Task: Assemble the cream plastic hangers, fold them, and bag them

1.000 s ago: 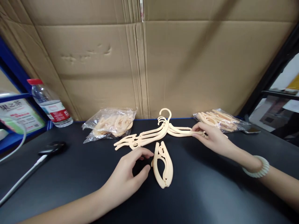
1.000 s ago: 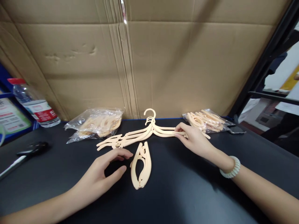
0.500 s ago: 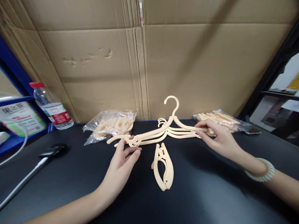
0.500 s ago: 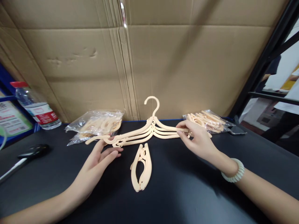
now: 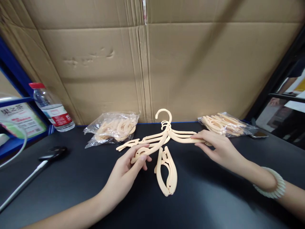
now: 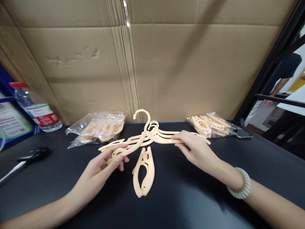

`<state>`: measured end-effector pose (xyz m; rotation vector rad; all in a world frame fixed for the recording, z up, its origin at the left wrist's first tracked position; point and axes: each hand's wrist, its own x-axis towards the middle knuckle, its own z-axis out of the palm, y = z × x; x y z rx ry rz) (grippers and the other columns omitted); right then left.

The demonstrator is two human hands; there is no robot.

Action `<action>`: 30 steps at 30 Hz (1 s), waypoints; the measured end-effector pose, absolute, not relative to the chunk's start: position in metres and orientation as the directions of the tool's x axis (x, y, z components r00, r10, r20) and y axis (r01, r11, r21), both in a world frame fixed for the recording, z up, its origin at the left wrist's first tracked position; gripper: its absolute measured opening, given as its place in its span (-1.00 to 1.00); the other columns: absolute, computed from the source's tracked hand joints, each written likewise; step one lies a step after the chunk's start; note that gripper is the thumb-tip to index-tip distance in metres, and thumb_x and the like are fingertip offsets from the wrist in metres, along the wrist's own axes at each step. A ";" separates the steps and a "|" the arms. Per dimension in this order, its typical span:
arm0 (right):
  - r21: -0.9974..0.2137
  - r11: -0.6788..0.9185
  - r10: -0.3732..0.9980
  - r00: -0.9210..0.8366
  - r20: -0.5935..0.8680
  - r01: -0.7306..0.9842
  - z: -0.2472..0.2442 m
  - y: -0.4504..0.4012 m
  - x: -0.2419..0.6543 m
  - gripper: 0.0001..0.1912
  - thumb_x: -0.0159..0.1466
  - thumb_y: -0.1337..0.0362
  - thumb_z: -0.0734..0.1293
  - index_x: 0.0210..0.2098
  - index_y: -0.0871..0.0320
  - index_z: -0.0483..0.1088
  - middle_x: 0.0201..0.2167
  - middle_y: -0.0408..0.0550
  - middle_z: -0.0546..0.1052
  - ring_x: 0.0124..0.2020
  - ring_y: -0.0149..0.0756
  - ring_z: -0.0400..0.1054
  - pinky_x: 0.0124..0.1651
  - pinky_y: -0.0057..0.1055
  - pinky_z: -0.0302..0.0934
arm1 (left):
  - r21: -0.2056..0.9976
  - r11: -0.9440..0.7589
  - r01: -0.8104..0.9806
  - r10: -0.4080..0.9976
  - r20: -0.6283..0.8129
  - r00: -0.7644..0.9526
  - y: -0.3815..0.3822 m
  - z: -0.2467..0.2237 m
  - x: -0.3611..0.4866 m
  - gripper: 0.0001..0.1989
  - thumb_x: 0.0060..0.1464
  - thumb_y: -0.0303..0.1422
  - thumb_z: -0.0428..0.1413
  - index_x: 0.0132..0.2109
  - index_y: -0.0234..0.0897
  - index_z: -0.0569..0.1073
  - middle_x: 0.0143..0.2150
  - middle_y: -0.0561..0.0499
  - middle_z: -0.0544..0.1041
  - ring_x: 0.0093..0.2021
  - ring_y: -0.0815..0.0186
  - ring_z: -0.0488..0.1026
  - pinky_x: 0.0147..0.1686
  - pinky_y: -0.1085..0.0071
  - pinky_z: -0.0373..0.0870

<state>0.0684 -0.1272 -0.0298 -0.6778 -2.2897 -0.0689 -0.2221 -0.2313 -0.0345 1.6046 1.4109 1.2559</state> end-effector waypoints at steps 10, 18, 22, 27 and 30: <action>0.219 0.600 0.456 -0.554 0.696 0.769 -0.023 -0.139 0.074 -0.78 0.40 0.24 0.18 -0.21 0.12 0.45 -0.29 -0.03 0.58 -0.35 -0.21 0.39 -0.29 -0.27 0.12 | 0.950 -0.173 0.261 0.981 0.189 -0.040 -0.228 -0.035 -0.223 -0.76 0.21 -0.21 0.06 -0.09 -0.26 0.45 -0.36 0.04 0.47 -0.40 0.32 0.40 -0.26 0.38 0.33; 0.346 0.541 0.395 -0.595 0.700 0.767 -0.018 -0.145 0.069 -0.82 0.39 0.32 0.20 -0.25 0.12 0.44 -0.28 -0.01 0.59 -0.39 -0.20 0.38 -0.16 -0.18 0.10 | 0.950 -0.174 0.261 0.982 0.187 -0.026 -0.227 -0.034 -0.223 -0.77 0.23 -0.21 0.04 -0.12 -0.26 0.45 -0.36 0.05 0.47 -0.40 0.34 0.38 -0.27 0.40 0.33; 0.344 0.538 0.394 -0.591 0.704 0.769 -0.017 -0.147 0.068 -0.81 0.38 0.37 0.19 -0.24 0.09 0.44 -0.25 -0.03 0.59 -0.33 -0.18 0.43 -0.02 -0.11 0.09 | 0.952 -0.177 0.250 0.981 0.191 -0.032 -0.227 -0.034 -0.223 -0.77 0.23 -0.21 0.05 -0.12 -0.27 0.45 -0.36 0.05 0.46 -0.40 0.34 0.38 -0.27 0.39 0.33; 0.341 0.543 0.403 -0.595 0.696 0.767 -0.018 -0.146 0.066 -0.81 0.36 0.40 0.18 -0.25 0.11 0.43 -0.17 0.05 0.54 -0.18 -0.06 0.42 0.04 0.01 0.11 | 0.954 -0.168 0.249 0.982 0.183 -0.038 -0.227 -0.033 -0.222 -0.77 0.22 -0.21 0.05 -0.12 -0.27 0.44 -0.35 0.04 0.47 -0.40 0.33 0.39 -0.27 0.39 0.34; 0.238 0.626 0.395 -0.565 0.725 0.742 -0.021 -0.143 0.065 -0.84 0.35 0.38 0.20 -0.23 0.14 0.42 -0.06 0.16 0.45 -0.17 -0.08 0.41 -0.08 -0.08 0.26 | 0.957 -0.164 0.240 0.982 0.181 -0.050 -0.227 -0.033 -0.221 -0.76 0.22 -0.20 0.05 -0.10 -0.27 0.44 -0.36 0.04 0.46 -0.40 0.33 0.39 -0.26 0.37 0.34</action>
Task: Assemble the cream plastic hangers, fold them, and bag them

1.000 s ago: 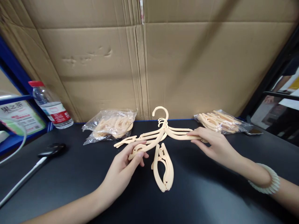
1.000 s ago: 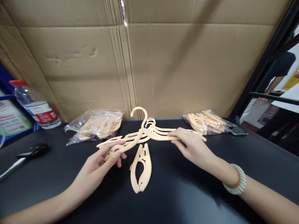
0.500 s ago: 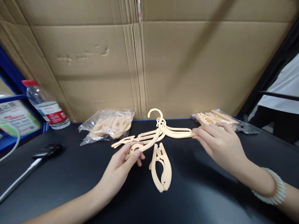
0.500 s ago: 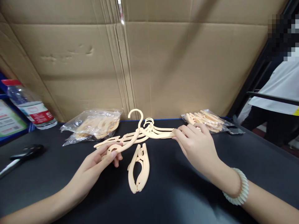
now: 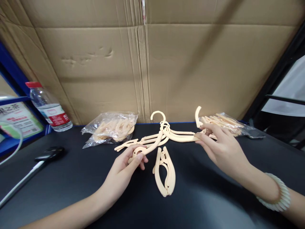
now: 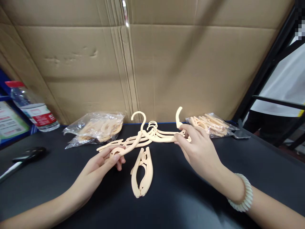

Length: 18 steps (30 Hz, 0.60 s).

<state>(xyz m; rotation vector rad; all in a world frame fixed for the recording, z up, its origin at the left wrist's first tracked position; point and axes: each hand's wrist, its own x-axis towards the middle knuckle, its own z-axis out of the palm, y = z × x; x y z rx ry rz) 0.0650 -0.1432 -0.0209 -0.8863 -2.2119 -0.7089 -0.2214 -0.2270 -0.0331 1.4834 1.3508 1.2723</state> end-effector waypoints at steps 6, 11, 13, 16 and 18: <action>-0.115 0.774 0.476 -0.452 0.754 0.622 -0.027 -0.142 0.062 -0.69 0.33 0.38 0.20 0.05 0.06 0.31 0.04 0.15 0.35 0.01 -0.06 0.36 0.02 -0.08 0.30 | 0.960 -0.167 0.226 0.982 0.183 -0.052 -0.227 -0.034 -0.222 -0.75 0.19 -0.18 0.08 -0.13 -0.26 0.45 -0.37 0.04 0.45 -0.41 0.32 0.38 -0.27 0.37 0.35; -0.529 0.713 0.699 -0.407 0.589 0.460 -0.029 -0.137 0.062 -0.64 0.30 0.26 0.27 0.09 0.07 0.29 -0.16 0.02 0.51 -0.23 -0.20 0.45 -0.10 -0.18 0.39 | 0.959 -0.165 0.228 0.981 0.183 -0.060 -0.228 -0.034 -0.222 -0.73 0.18 -0.17 0.09 -0.10 -0.26 0.46 -0.37 0.05 0.47 -0.42 0.33 0.39 -0.26 0.38 0.34; -0.644 0.662 0.746 -0.421 0.516 0.385 -0.028 -0.135 0.063 -0.70 0.29 0.19 0.29 0.01 0.08 0.37 -0.21 -0.01 0.54 -0.23 -0.20 0.46 -0.13 -0.22 0.40 | 0.957 -0.162 0.243 0.980 0.184 -0.073 -0.228 -0.034 -0.222 -0.73 0.17 -0.16 0.09 -0.10 -0.25 0.48 -0.36 0.04 0.48 -0.40 0.32 0.40 -0.24 0.38 0.34; -0.759 0.584 0.786 -0.434 0.440 0.289 -0.025 -0.132 0.064 -0.74 0.25 0.13 0.33 -0.10 0.07 0.46 -0.20 0.00 0.57 -0.21 -0.18 0.46 -0.14 -0.23 0.39 | 0.954 -0.157 0.256 0.975 0.191 -0.116 -0.228 -0.034 -0.222 -0.75 0.14 -0.18 0.13 -0.13 -0.23 0.50 -0.37 0.05 0.47 -0.36 0.32 0.41 -0.22 0.39 0.33; -0.816 0.522 0.816 -0.422 0.394 0.248 -0.024 -0.130 0.065 -0.73 0.23 0.10 0.35 -0.13 0.06 0.49 -0.18 0.00 0.58 -0.17 -0.14 0.45 -0.11 -0.21 0.38 | 0.959 -0.142 0.246 0.968 0.187 -0.167 -0.227 -0.034 -0.222 -0.77 0.09 -0.19 0.17 -0.18 -0.24 0.52 -0.34 0.05 0.48 -0.37 0.33 0.41 -0.25 0.40 0.34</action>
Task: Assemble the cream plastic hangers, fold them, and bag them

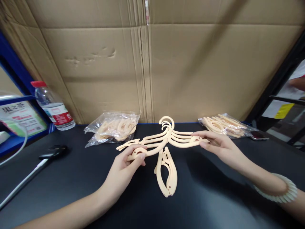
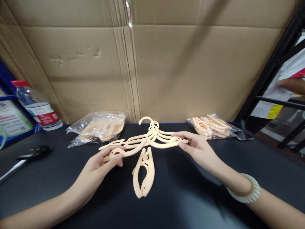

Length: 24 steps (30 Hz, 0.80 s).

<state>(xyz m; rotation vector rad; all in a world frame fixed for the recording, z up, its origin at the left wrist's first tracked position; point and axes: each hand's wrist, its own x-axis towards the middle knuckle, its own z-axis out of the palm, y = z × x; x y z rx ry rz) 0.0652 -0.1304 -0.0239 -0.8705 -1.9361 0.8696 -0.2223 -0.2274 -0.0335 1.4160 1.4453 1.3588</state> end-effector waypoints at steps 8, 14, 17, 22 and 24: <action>-0.955 0.294 0.865 -0.436 0.250 0.034 -0.029 -0.140 0.056 -0.65 0.19 0.08 0.41 -0.08 0.06 0.41 -0.30 -0.07 0.52 -0.32 -0.28 0.40 -0.21 -0.27 0.37 | 0.986 -0.157 0.060 0.967 0.166 -0.193 -0.227 -0.035 -0.218 -0.68 -0.04 -0.25 0.29 -0.14 -0.24 0.45 -0.44 0.10 0.48 -0.44 0.37 0.42 -0.37 0.45 0.41; -0.983 0.126 0.878 -0.447 0.172 -0.131 -0.032 -0.156 0.040 -0.67 0.11 0.15 0.49 -0.33 0.10 0.26 -0.40 -0.14 0.48 -0.36 -0.34 0.41 -0.23 -0.35 0.37 | 0.992 -0.124 0.004 0.988 0.124 -0.089 -0.235 -0.035 -0.209 -0.67 0.00 -0.27 0.27 -0.11 -0.28 0.42 -0.46 0.10 0.46 -0.48 0.41 0.37 -0.46 0.50 0.40; -0.983 0.166 0.798 -0.575 0.182 -0.081 -0.031 -0.164 0.037 -0.78 0.18 0.16 0.45 -0.36 0.13 0.36 -0.35 -0.10 0.51 -0.29 -0.32 0.43 -0.12 -0.31 0.36 | 0.993 -0.120 -0.017 0.991 0.119 -0.056 -0.238 -0.036 -0.204 -0.66 -0.01 -0.26 0.28 -0.12 -0.30 0.42 -0.46 0.10 0.45 -0.48 0.41 0.35 -0.51 0.52 0.38; -0.985 0.170 0.539 -0.833 0.124 -0.037 -0.023 -0.179 0.036 -0.72 0.29 0.19 0.35 -0.01 0.04 0.45 0.01 0.03 0.46 0.05 -0.16 0.38 0.09 -0.18 0.28 | 0.994 -0.100 -0.039 0.995 0.098 -0.034 -0.238 -0.035 -0.201 -0.65 -0.01 -0.25 0.28 -0.13 -0.32 0.42 -0.45 0.06 0.47 -0.45 0.37 0.38 -0.55 0.52 0.39; -0.987 0.161 0.471 -0.876 0.104 -0.031 -0.020 -0.183 0.036 -0.66 0.30 0.21 0.34 0.07 -0.01 0.43 0.09 0.04 0.39 0.09 -0.14 0.35 0.09 -0.17 0.28 | 0.994 -0.100 -0.053 0.995 0.100 -0.015 -0.238 -0.036 -0.201 -0.65 -0.03 -0.25 0.29 -0.15 -0.33 0.41 -0.42 0.04 0.49 -0.45 0.38 0.39 -0.55 0.52 0.40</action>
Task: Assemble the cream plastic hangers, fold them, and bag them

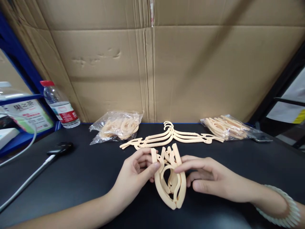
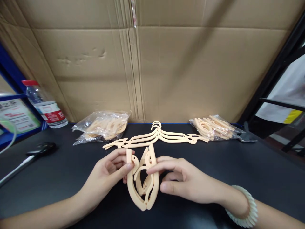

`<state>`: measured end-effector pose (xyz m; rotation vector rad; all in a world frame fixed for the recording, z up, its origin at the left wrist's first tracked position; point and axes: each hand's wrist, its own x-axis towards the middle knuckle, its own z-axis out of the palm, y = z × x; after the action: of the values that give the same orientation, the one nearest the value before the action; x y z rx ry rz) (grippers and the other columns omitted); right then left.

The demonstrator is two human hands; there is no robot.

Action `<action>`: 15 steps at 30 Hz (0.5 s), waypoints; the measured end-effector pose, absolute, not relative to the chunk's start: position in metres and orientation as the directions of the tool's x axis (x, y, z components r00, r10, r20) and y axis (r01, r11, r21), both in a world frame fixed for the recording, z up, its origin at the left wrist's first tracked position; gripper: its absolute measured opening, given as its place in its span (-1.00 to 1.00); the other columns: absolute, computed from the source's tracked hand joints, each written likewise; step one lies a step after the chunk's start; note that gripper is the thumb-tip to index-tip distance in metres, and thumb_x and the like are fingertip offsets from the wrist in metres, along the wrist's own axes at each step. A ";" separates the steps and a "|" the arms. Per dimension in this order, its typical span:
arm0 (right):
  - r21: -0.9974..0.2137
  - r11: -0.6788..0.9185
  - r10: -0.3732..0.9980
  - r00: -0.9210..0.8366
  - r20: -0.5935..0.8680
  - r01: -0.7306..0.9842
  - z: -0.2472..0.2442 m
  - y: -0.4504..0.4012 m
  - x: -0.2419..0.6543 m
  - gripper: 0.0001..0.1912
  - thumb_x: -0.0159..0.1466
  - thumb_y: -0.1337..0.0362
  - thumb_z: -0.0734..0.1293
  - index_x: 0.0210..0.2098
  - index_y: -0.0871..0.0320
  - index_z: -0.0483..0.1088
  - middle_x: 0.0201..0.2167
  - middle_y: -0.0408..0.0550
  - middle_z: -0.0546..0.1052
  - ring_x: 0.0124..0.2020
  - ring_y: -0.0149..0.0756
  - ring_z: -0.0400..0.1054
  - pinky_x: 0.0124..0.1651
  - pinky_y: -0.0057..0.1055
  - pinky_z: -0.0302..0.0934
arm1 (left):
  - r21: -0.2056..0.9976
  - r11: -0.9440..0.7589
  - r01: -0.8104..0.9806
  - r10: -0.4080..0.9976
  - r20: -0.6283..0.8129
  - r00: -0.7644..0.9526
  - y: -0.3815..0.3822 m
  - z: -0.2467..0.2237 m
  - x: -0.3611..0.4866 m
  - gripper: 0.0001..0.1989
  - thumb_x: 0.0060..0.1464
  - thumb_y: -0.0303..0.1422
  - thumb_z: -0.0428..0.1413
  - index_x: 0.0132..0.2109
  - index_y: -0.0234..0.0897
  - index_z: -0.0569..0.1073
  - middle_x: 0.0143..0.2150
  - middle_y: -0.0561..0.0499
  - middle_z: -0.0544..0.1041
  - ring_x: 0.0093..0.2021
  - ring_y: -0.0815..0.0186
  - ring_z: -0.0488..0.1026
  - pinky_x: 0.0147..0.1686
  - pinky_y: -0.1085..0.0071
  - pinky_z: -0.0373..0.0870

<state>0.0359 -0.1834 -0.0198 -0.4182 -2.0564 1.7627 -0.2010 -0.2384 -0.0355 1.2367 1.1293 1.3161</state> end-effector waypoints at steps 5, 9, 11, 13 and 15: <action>-0.991 0.130 0.430 -0.901 0.056 0.000 -0.020 -0.186 0.036 -0.57 0.29 0.27 0.36 0.15 -0.04 0.37 0.16 0.03 0.29 0.09 -0.22 0.33 0.09 -0.28 0.28 | 0.989 -0.121 -0.091 0.991 0.126 0.045 -0.239 -0.038 -0.203 -0.64 0.00 -0.27 0.29 -0.10 -0.33 0.43 -0.38 0.03 0.49 -0.45 0.39 0.40 -0.53 0.51 0.42; -0.996 0.091 0.457 -0.888 0.051 -0.010 -0.023 -0.186 0.036 -0.57 0.29 0.30 0.37 0.14 -0.05 0.37 0.17 0.01 0.24 0.01 -0.31 0.36 0.02 -0.37 0.32 | 0.987 -0.145 -0.067 0.980 0.152 0.125 -0.241 -0.040 -0.203 -0.62 0.07 -0.29 0.25 0.02 -0.28 0.42 -0.29 -0.01 0.52 -0.33 0.34 0.44 -0.35 0.44 0.48; -0.995 0.094 0.445 -0.893 0.073 -0.034 -0.024 -0.188 0.037 -0.54 0.27 0.33 0.38 0.15 -0.07 0.36 0.19 0.00 0.22 -0.01 -0.33 0.37 -0.02 -0.40 0.34 | 0.988 -0.151 -0.041 0.974 0.156 0.163 -0.243 -0.040 -0.203 -0.58 0.08 -0.29 0.24 0.08 -0.23 0.40 -0.22 -0.03 0.53 -0.24 0.30 0.46 -0.22 0.38 0.49; -0.992 0.111 0.424 -0.900 0.099 -0.057 -0.023 -0.190 0.037 -0.51 0.26 0.35 0.38 0.16 -0.09 0.34 0.20 0.01 0.21 0.01 -0.30 0.36 -0.01 -0.37 0.34 | 0.987 -0.158 -0.012 0.971 0.158 0.181 -0.244 -0.041 -0.203 -0.58 0.09 -0.29 0.24 0.09 -0.21 0.41 -0.18 -0.04 0.53 -0.20 0.28 0.46 -0.16 0.34 0.48; -0.989 0.134 0.404 -0.908 0.110 -0.060 -0.021 -0.193 0.037 -0.50 0.26 0.35 0.38 0.17 -0.07 0.33 0.20 0.02 0.22 0.03 -0.27 0.36 0.03 -0.31 0.32 | 0.987 -0.161 0.006 0.970 0.157 0.186 -0.245 -0.041 -0.202 -0.60 0.08 -0.29 0.24 0.07 -0.22 0.42 -0.20 -0.04 0.53 -0.21 0.28 0.46 -0.18 0.34 0.48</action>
<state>0.0367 -0.1927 -0.0209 -0.3321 -2.0677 1.8306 -0.2023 -0.2447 -0.0414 1.4233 1.0051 1.1733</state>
